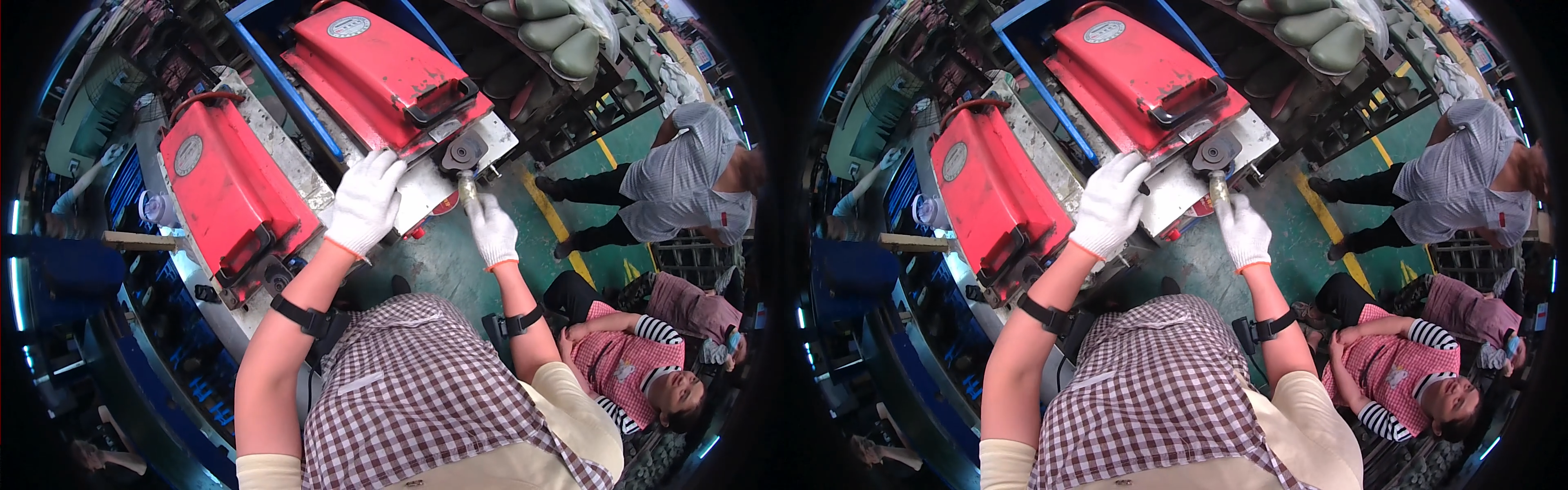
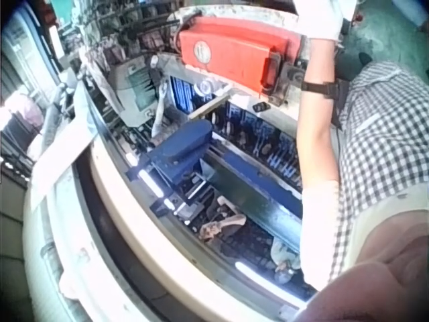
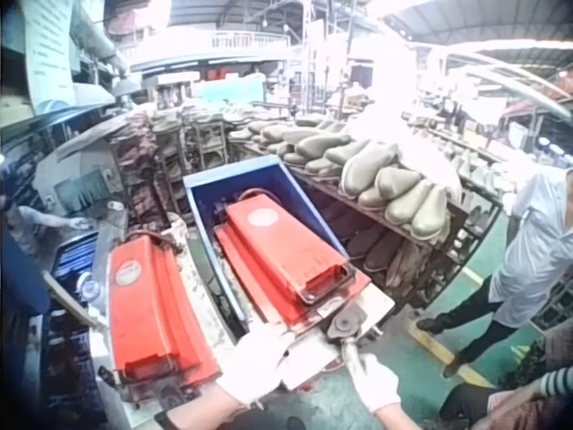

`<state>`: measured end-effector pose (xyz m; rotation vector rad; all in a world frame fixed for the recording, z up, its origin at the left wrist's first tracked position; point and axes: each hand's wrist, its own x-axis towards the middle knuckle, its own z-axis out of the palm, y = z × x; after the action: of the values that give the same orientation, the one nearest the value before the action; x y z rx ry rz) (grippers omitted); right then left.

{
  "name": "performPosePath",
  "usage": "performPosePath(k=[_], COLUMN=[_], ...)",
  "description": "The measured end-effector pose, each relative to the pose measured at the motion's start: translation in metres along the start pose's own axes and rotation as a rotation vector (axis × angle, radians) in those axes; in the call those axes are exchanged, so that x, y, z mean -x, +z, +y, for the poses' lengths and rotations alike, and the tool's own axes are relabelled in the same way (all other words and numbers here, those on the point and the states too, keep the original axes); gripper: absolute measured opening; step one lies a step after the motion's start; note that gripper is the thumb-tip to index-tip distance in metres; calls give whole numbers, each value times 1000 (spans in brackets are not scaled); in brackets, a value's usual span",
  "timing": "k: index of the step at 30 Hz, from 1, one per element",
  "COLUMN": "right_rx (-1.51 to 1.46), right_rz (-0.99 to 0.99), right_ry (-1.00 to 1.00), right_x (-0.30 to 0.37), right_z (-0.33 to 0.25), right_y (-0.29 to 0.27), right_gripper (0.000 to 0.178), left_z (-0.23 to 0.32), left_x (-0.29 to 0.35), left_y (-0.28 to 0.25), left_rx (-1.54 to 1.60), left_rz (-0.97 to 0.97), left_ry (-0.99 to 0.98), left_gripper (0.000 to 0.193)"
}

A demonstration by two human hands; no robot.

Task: Operating a press machine to attach soles to shoes and inspecting the results on a factory production line.

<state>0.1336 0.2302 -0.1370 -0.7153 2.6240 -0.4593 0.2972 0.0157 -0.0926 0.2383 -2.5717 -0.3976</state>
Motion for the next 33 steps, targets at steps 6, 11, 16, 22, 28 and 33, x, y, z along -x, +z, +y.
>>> performPosePath(k=[6,11,16,22,28,33], right_rx=[-232,-162,163,9,-1152,-1621], right_rz=[513,341,147,96,-654,-788], right_ry=[-495,-523,-551,-511,-96,38], right_x=[-51,-142,-210,-227,-184,-68], right_z=[-33,-94,-154,-176,-150,-126], right_y=[-33,-45,5,0,-39,-17], right_gripper=[24,41,92,75,53,69], left_z=[-1,-1,-21,-34,-34,-47], left_x=[-39,-105,-157,-172,-153,-19], left_y=[0,-69,-118,-148,-150,-123], left_rx=[-176,-207,-346,-351,-256,544], left_rz=[166,401,512,580,573,580], left_ry=[76,83,149,111,81,-603], left_gripper=[80,75,73,71,77,75])
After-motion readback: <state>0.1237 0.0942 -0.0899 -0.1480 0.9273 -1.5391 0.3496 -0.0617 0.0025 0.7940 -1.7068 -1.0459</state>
